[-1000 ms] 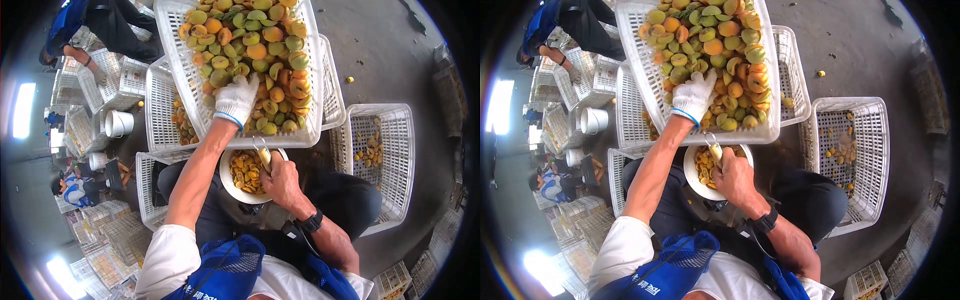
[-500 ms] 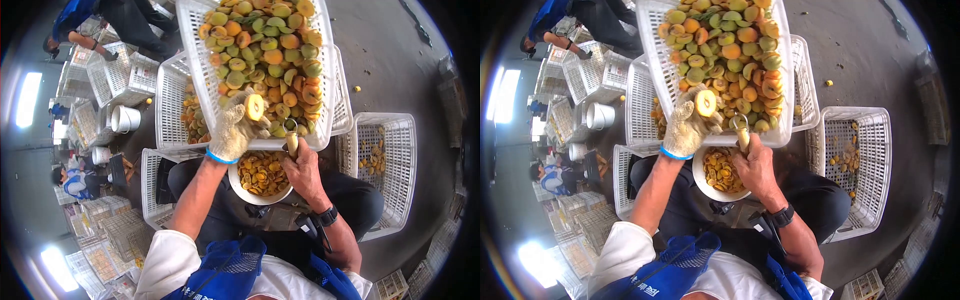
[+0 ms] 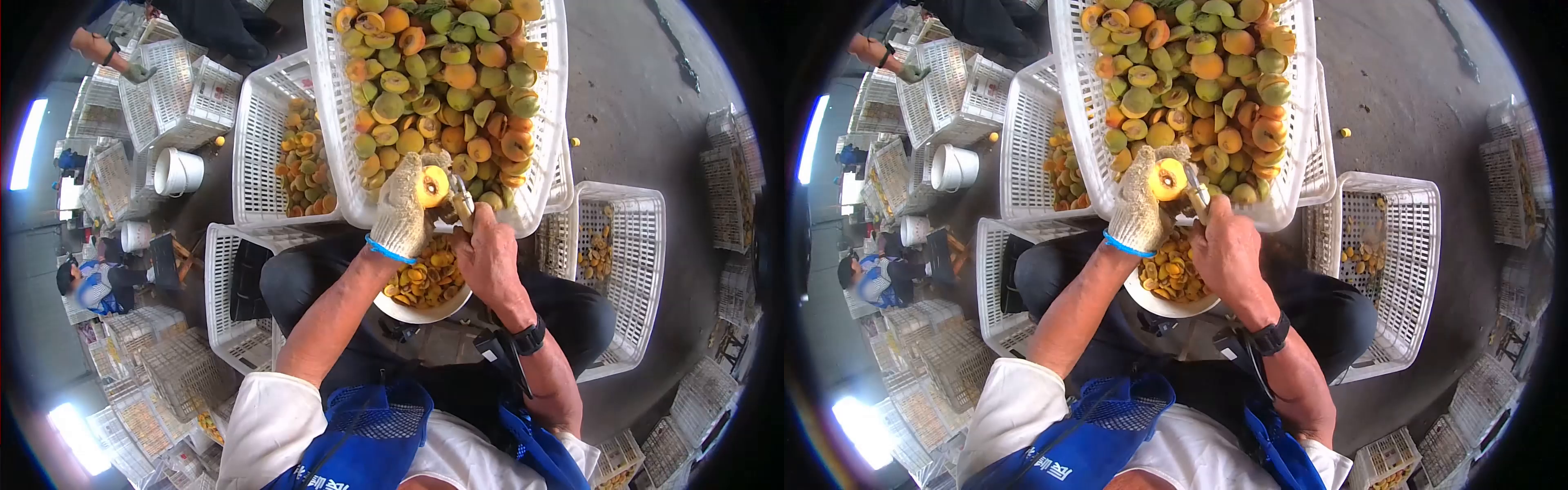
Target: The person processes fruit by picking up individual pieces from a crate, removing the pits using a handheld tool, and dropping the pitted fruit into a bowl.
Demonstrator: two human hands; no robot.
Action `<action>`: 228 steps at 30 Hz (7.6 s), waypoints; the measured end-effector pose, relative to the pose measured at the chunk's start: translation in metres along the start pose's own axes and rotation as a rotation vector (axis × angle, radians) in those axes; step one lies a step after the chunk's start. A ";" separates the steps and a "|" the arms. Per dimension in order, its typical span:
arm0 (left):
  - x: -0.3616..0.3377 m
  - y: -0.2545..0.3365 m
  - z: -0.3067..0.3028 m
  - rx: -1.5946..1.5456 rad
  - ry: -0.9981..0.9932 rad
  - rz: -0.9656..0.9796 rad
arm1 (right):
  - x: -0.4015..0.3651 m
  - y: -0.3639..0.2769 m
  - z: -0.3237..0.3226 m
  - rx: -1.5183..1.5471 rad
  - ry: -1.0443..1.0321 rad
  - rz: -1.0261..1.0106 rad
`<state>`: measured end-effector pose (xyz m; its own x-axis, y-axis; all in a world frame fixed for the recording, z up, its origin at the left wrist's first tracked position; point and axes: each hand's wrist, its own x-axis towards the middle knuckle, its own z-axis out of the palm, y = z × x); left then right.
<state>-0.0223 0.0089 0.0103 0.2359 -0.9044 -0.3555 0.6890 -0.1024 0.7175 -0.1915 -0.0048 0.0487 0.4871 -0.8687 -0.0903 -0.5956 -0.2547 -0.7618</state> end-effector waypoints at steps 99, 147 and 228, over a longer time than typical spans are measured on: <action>-0.071 0.044 -0.024 1.492 -0.328 -0.141 | -0.060 0.019 0.038 0.239 -0.422 0.027; -0.023 0.017 0.014 0.525 -0.122 0.029 | 0.012 0.010 -0.012 0.813 0.052 0.193; -0.011 0.000 -0.005 0.290 -0.045 -0.077 | -0.005 0.002 -0.003 -0.116 0.010 -0.027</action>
<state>-0.0212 0.0205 0.0113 0.1558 -0.9060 -0.3935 0.4780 -0.2795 0.8327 -0.1970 -0.0027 0.0498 0.4975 -0.8651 -0.0641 -0.6525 -0.3246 -0.6847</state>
